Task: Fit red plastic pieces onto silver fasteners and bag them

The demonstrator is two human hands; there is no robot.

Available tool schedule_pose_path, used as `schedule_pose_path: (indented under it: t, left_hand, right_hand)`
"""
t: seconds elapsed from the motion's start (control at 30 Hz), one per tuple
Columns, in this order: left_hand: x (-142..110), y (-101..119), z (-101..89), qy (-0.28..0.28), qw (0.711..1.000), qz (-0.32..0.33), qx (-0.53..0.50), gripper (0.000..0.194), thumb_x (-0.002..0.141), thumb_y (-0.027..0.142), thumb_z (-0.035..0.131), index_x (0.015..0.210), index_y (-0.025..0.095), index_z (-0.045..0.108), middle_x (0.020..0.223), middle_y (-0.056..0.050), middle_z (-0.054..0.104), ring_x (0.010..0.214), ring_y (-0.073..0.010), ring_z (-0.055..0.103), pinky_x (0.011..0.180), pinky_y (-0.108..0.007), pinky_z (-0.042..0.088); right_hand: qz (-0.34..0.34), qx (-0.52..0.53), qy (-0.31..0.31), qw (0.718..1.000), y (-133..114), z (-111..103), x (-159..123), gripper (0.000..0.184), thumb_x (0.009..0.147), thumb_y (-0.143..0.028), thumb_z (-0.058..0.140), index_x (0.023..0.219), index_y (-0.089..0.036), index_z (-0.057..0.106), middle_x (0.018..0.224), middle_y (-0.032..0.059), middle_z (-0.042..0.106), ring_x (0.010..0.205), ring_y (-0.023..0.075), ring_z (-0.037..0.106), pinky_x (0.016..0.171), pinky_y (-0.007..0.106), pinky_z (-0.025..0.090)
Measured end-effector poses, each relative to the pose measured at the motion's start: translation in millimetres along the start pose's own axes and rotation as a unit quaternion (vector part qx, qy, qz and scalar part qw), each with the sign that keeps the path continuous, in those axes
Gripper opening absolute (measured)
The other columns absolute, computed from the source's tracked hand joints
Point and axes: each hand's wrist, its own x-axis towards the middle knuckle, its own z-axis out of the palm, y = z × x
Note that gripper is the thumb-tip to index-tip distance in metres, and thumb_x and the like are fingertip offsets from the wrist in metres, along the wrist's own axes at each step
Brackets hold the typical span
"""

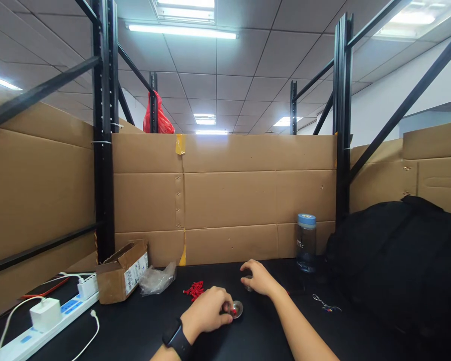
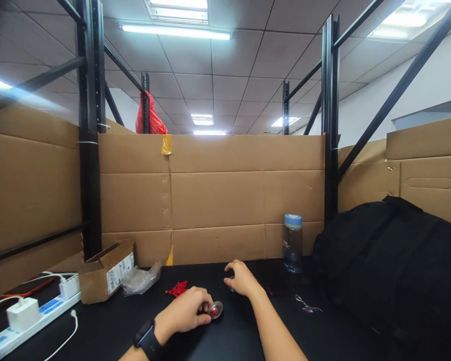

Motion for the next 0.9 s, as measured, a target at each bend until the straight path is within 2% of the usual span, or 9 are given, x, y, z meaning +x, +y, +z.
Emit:
schedule_pose_path:
  t: [0.13, 0.2, 0.3, 0.4, 0.5, 0.63, 0.77, 0.83, 0.9]
  left_hand:
    - [2.5, 5.2, 6.8, 0.035, 0.998, -0.027, 0.041, 0.021, 0.090, 0.039, 0.057, 0.089, 0.024, 0.072, 0.093, -0.005, 0.073, 0.088, -0.0223, 0.067, 0.076, -0.029, 0.046]
    - [4.9, 6.9, 12.1, 0.049, 0.995, -0.051, 0.068, 0.020, 0.091, 0.037, 0.056, 0.093, 0.023, 0.070, 0.097, -0.006, 0.073, 0.091, -0.0248, 0.067, 0.080, -0.033, 0.047]
    - [7.4, 8.8, 17.1, 0.056, 0.993, -0.036, 0.102, 0.018, 0.090, 0.032, 0.058, 0.102, 0.023, 0.069, 0.107, -0.007, 0.072, 0.100, -0.0273, 0.066, 0.086, -0.036, 0.047]
    - [7.6, 9.7, 15.5, 0.054, 0.994, -0.003, 0.098, 0.019, 0.090, 0.024, 0.055, 0.102, 0.025, 0.070, 0.111, -0.007, 0.071, 0.105, -0.0255, 0.063, 0.091, -0.034, 0.046]
    - [7.7, 9.5, 12.4, 0.037, 0.997, 0.017, 0.072, 0.016, 0.090, 0.025, 0.058, 0.096, 0.025, 0.072, 0.106, -0.005, 0.072, 0.103, -0.0240, 0.064, 0.091, -0.033, 0.046]
    - [9.1, 9.0, 15.2, 0.023, 0.998, -0.003, 0.058, 0.013, 0.088, 0.028, 0.060, 0.091, 0.022, 0.072, 0.101, -0.008, 0.072, 0.097, -0.0258, 0.067, 0.087, -0.034, 0.048]
    - [9.8, 7.6, 20.5, 0.039, 0.998, -0.004, 0.050, 0.020, 0.092, 0.025, 0.051, 0.092, 0.018, 0.069, 0.099, -0.014, 0.072, 0.096, -0.0282, 0.067, 0.085, -0.035, 0.048]
    - [11.4, 4.9, 21.2, 0.074, 0.997, -0.005, -0.010, 0.023, 0.095, 0.025, 0.045, 0.092, 0.019, 0.067, 0.096, -0.012, 0.072, 0.092, -0.0256, 0.068, 0.082, -0.033, 0.048]
    - [14.9, 0.3, 20.1, 0.130, 0.987, -0.029, -0.088, 0.026, 0.098, 0.030, 0.041, 0.092, 0.020, 0.064, 0.091, -0.010, 0.072, 0.085, -0.0226, 0.067, 0.079, -0.030, 0.047]
  right_hand:
    - [-0.053, 0.035, -0.012, 0.998, -27.0, -2.1, -3.0, 0.033, 0.075, -0.027, 0.075, 0.108, -0.021, 0.074, 0.115, 0.0090, 0.067, 0.114, 0.0253, 0.060, 0.102, 0.035, 0.043]
    - [-0.067, 0.045, -0.018, 0.997, -38.3, -1.8, -4.7, 0.033, 0.076, -0.026, 0.075, 0.108, -0.022, 0.074, 0.115, 0.0083, 0.067, 0.113, 0.0249, 0.060, 0.101, 0.035, 0.043]
    - [-0.077, 0.050, -0.021, 0.996, -47.7, -0.5, -6.6, 0.031, 0.076, -0.025, 0.074, 0.107, -0.022, 0.074, 0.114, 0.0079, 0.066, 0.112, 0.0243, 0.060, 0.101, 0.034, 0.043]
    - [-0.078, 0.044, -0.031, 0.996, -48.0, 0.3, -7.0, 0.030, 0.076, -0.024, 0.073, 0.106, -0.022, 0.074, 0.113, 0.0079, 0.067, 0.112, 0.0245, 0.060, 0.100, 0.034, 0.043]
    - [-0.070, 0.039, -0.042, 0.996, -43.9, 0.7, -6.4, 0.031, 0.076, -0.025, 0.073, 0.107, -0.022, 0.074, 0.113, 0.0080, 0.067, 0.110, 0.0249, 0.061, 0.098, 0.034, 0.045]
    - [-0.067, 0.039, -0.038, 0.996, -40.6, 0.0, -5.9, 0.030, 0.077, -0.027, 0.074, 0.106, -0.022, 0.074, 0.108, 0.0079, 0.068, 0.103, 0.0241, 0.063, 0.091, 0.033, 0.047]
    - [-0.065, 0.051, -0.032, 0.996, -43.7, -4.1, -6.6, 0.025, 0.078, -0.026, 0.073, 0.102, -0.022, 0.076, 0.104, 0.0072, 0.071, 0.096, 0.0229, 0.065, 0.087, 0.032, 0.049]
    - [-0.065, 0.115, -0.071, 0.989, -46.6, -6.3, -7.3, 0.024, 0.080, -0.029, 0.072, 0.103, -0.021, 0.075, 0.101, 0.0065, 0.073, 0.090, 0.0216, 0.066, 0.082, 0.032, 0.050]
    - [-0.077, 0.224, -0.139, 0.962, -49.4, -7.0, -7.5, 0.032, 0.081, -0.035, 0.073, 0.110, -0.021, 0.073, 0.103, 0.0061, 0.073, 0.084, 0.0188, 0.068, 0.076, 0.030, 0.052]
